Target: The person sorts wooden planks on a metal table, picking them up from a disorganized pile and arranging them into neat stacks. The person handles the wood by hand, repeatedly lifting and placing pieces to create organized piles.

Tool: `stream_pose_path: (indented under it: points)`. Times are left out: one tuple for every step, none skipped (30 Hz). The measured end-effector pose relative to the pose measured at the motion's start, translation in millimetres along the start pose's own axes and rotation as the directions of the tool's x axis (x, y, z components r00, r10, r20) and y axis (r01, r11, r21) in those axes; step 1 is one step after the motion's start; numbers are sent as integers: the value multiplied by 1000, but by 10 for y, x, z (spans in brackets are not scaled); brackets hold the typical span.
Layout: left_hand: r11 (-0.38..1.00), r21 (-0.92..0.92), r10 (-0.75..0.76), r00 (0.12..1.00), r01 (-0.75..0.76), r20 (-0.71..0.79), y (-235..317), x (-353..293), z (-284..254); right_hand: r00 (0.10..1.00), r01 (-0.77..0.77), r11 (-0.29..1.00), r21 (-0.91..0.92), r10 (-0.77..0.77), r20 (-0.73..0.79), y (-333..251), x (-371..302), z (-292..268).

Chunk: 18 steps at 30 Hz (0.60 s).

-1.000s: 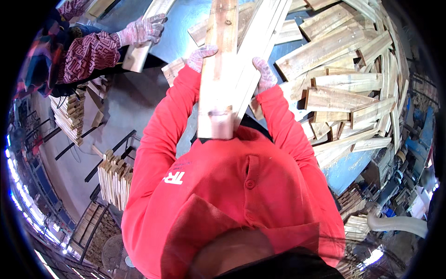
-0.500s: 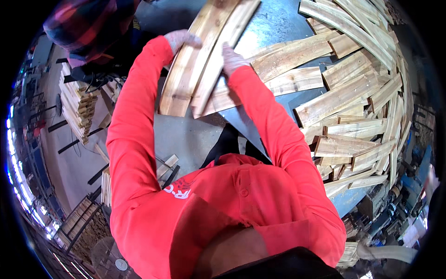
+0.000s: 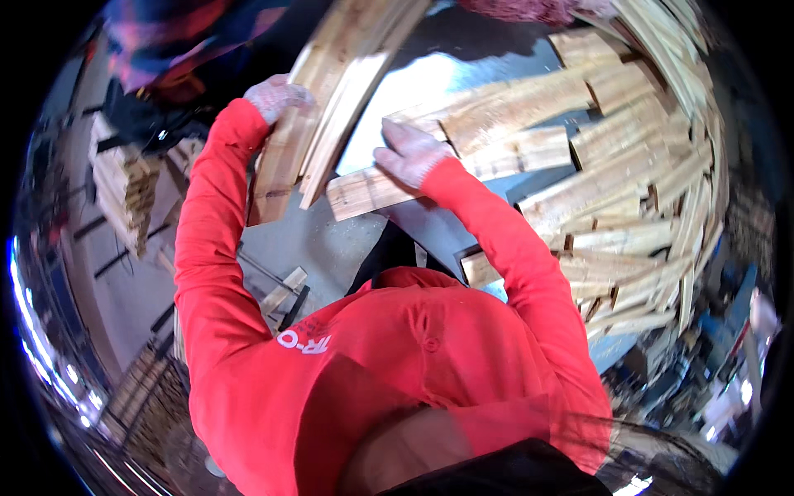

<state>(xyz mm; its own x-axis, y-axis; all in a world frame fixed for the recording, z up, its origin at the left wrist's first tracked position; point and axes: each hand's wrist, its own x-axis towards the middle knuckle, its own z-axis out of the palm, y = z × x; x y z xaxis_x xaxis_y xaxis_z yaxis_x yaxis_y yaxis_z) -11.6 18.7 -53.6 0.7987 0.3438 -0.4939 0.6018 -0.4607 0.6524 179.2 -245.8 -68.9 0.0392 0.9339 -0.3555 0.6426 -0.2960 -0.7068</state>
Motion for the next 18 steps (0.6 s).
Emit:
stream_pose_path:
  points:
    - [930,363,-76,997,64,20,240,-120,-27,996,-21,999,27,23,-81,100,-54,92]
    - [995,-25,-103,994,102,-45,313,-340,1,996,-45,998,38,47,-72,129,-117,133]
    - [971,-155,-188,982,182,-27,294,-594,12,994,-34,999,37,38,-107,167,-152,224]
    - [926,-283,-261,965,252,4,263,-829,36,989,-59,993,102,72,-131,162,-186,259]
    - [858,-407,-327,944,315,41,270,-1084,76,983,-84,983,166,109,-148,142,-220,306]
    - [907,-272,-353,933,322,-74,525,-1405,98,976,-139,942,306,182,-119,113,-230,303]
    - [756,-482,-490,871,443,32,474,-1767,208,959,-65,912,405,169,-227,60,-233,390]
    - [783,-425,-515,857,454,-34,508,-2029,283,949,-116,884,454,234,-212,-24,-216,337]
    - [678,-528,-591,806,512,23,424,-2406,441,946,-155,853,498,274,-175,-169,-179,268]
    - [713,-590,-460,888,378,14,360,-2700,634,947,-195,871,451,286,-143,-260,-118,236]
    - [660,-599,-533,844,453,51,407,-2977,737,947,-140,881,453,252,-198,-188,17,365]
    - [675,-599,-513,857,431,38,546,-3170,907,943,-225,885,407,303,-139,-348,56,281]
    - [552,-728,-551,833,407,49,495,-3496,1189,937,-296,886,357,342,-71,-532,104,169]
    - [411,-844,-543,836,344,77,792,-3611,1303,922,-332,872,360,380,-71,-525,268,257]
    - [332,-891,-568,820,310,73,930,-3749,1416,904,-368,857,361,421,-77,-515,438,344]
    - [287,-930,-568,822,231,29,1014,-3861,1536,899,-358,897,259,406,-163,-474,611,450]
    - [242,-958,-572,820,155,-12,1086,-3968,1617,890,-353,922,158,383,-246,-389,797,544]
    - [195,-977,-610,791,89,-50,1142,-4109,1705,897,-291,883,368,386,-216,-366,857,582]
